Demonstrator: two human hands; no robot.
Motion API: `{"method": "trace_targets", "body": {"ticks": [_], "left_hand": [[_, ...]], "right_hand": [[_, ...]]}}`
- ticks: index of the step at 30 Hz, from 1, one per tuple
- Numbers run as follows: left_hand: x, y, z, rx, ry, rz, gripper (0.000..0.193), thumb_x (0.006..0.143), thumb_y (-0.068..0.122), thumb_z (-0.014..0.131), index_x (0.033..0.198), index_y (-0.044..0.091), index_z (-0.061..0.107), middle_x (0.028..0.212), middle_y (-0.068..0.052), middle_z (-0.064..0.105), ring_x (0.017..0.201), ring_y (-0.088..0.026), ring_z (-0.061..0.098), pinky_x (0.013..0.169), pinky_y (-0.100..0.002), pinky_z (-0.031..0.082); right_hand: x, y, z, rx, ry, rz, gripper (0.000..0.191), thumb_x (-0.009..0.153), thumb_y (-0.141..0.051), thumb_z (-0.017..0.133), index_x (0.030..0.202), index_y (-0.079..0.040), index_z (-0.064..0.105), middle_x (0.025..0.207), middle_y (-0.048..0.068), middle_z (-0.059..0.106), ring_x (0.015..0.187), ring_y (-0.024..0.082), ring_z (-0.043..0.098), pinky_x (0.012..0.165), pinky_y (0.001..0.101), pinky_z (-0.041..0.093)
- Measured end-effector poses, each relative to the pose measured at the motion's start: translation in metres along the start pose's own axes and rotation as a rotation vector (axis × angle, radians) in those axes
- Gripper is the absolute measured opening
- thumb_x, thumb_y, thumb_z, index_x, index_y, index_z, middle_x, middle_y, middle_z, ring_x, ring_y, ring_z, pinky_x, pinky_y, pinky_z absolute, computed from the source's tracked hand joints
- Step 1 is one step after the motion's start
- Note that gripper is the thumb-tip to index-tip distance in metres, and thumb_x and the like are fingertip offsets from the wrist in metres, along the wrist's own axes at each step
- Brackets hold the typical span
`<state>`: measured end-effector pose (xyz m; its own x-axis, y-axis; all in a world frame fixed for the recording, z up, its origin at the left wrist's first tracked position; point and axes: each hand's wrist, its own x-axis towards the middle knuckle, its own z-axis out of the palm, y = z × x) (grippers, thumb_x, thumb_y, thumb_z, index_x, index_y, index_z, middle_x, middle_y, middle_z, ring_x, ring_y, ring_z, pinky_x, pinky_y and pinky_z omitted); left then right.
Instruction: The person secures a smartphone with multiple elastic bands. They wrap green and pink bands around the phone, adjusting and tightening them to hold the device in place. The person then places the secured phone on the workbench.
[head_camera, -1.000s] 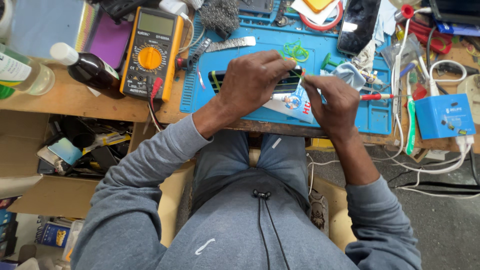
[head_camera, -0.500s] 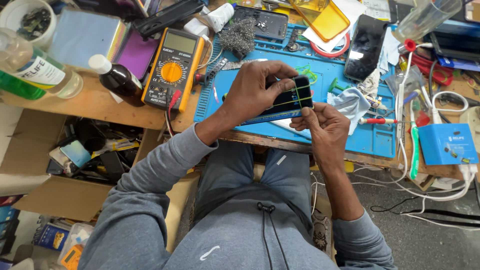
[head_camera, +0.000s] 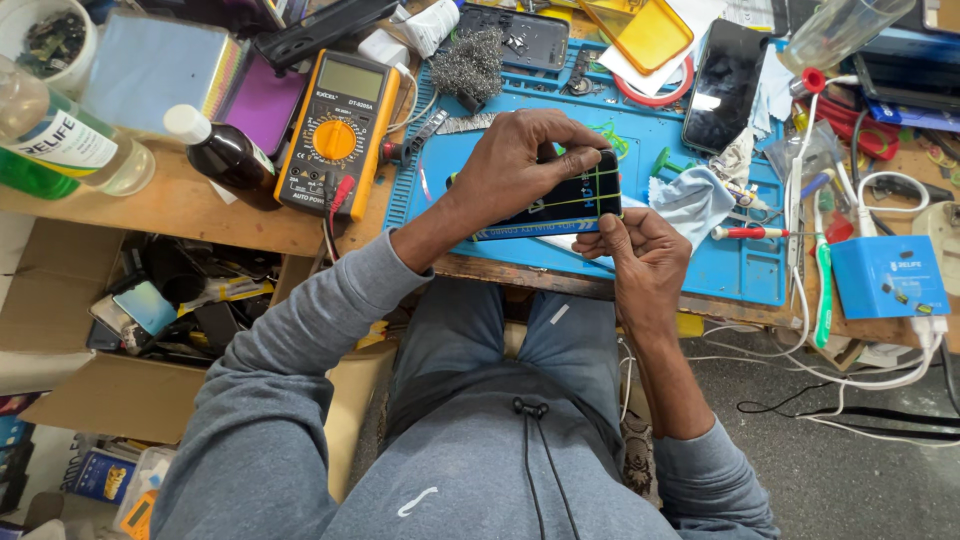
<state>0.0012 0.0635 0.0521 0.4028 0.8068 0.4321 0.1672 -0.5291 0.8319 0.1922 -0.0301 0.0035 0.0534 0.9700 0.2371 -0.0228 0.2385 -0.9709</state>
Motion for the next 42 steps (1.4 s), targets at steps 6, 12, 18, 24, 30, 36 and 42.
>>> {"method": "trace_targets", "body": {"ticks": [6,12,18,24,30,36,42], "left_hand": [[0.003,0.003,-0.009,0.359,-0.191,0.142,0.034,0.087,0.032,0.085,0.097,0.002,0.075,0.077,-0.012,0.074,0.064,-0.019,0.066,0.054,-0.035,0.048],[0.013,0.0,-0.015,0.037,-0.202,0.059,0.026,0.09,0.019,0.089,0.094,0.0,0.072,0.077,-0.011,0.068,0.072,-0.015,0.06,0.062,-0.034,0.049],[0.021,-0.01,-0.091,-0.317,0.007,-0.047,0.026,0.089,0.017,0.085,0.107,0.001,0.073,0.093,-0.004,0.079,0.082,-0.006,0.074,0.075,-0.023,0.062],[0.001,-0.022,-0.057,-0.497,0.1,0.0,0.03,0.09,0.018,0.084,0.113,0.004,0.071,0.098,-0.002,0.077,0.087,-0.007,0.073,0.081,-0.024,0.061],[-0.025,0.005,-0.024,-0.63,0.213,0.183,0.023,0.096,0.018,0.087,0.101,0.006,0.069,0.092,0.001,0.071,0.086,-0.006,0.065,0.081,-0.023,0.054],[-0.032,0.057,-0.033,0.425,-0.029,0.611,0.028,0.089,0.027,0.088,0.101,0.012,0.067,0.09,0.001,0.07,0.078,-0.017,0.069,0.069,-0.033,0.047],[-0.032,0.061,-0.002,0.88,-0.35,0.433,0.018,0.089,0.027,0.075,0.091,0.012,0.065,0.083,-0.004,0.069,0.079,-0.023,0.073,0.069,-0.04,0.054]], "right_hand": [[0.004,0.006,0.0,0.019,0.026,0.017,0.022,0.104,-0.015,0.068,0.105,0.007,0.066,0.085,0.015,0.074,0.075,0.018,0.075,0.069,0.0295,0.063],[-0.033,0.022,-0.029,-0.499,0.068,-0.017,0.02,0.101,-0.011,0.069,0.116,0.002,0.069,0.081,0.01,0.074,0.071,0.013,0.071,0.061,0.0261,0.054],[-0.147,0.053,-0.109,-0.512,0.15,-0.071,0.015,0.09,-0.013,0.078,0.084,-0.003,0.069,0.064,0.004,0.053,0.052,0.013,0.044,0.052,0.0278,0.033],[-0.152,0.076,-0.118,0.808,0.247,-0.059,0.052,0.106,-0.053,0.069,0.079,-0.009,0.067,0.075,0.003,0.065,0.099,0.019,0.062,0.105,0.0414,0.044],[-0.112,0.011,-0.088,1.549,0.137,-0.026,0.07,0.101,-0.061,0.06,0.135,-0.001,0.047,0.096,0.002,0.058,0.094,0.014,0.061,0.103,0.039,0.049],[-0.05,-0.049,-0.044,1.262,-0.275,0.435,0.103,0.104,-0.067,0.061,0.161,0.013,0.03,0.106,0.015,0.059,0.094,0.023,0.058,0.089,0.0371,0.051],[-0.035,-0.105,-0.015,-0.068,-0.466,-0.014,0.088,0.102,-0.07,0.043,0.145,0.007,0.045,0.122,0.011,0.067,0.119,0.022,0.062,0.11,0.0399,0.044]]}}
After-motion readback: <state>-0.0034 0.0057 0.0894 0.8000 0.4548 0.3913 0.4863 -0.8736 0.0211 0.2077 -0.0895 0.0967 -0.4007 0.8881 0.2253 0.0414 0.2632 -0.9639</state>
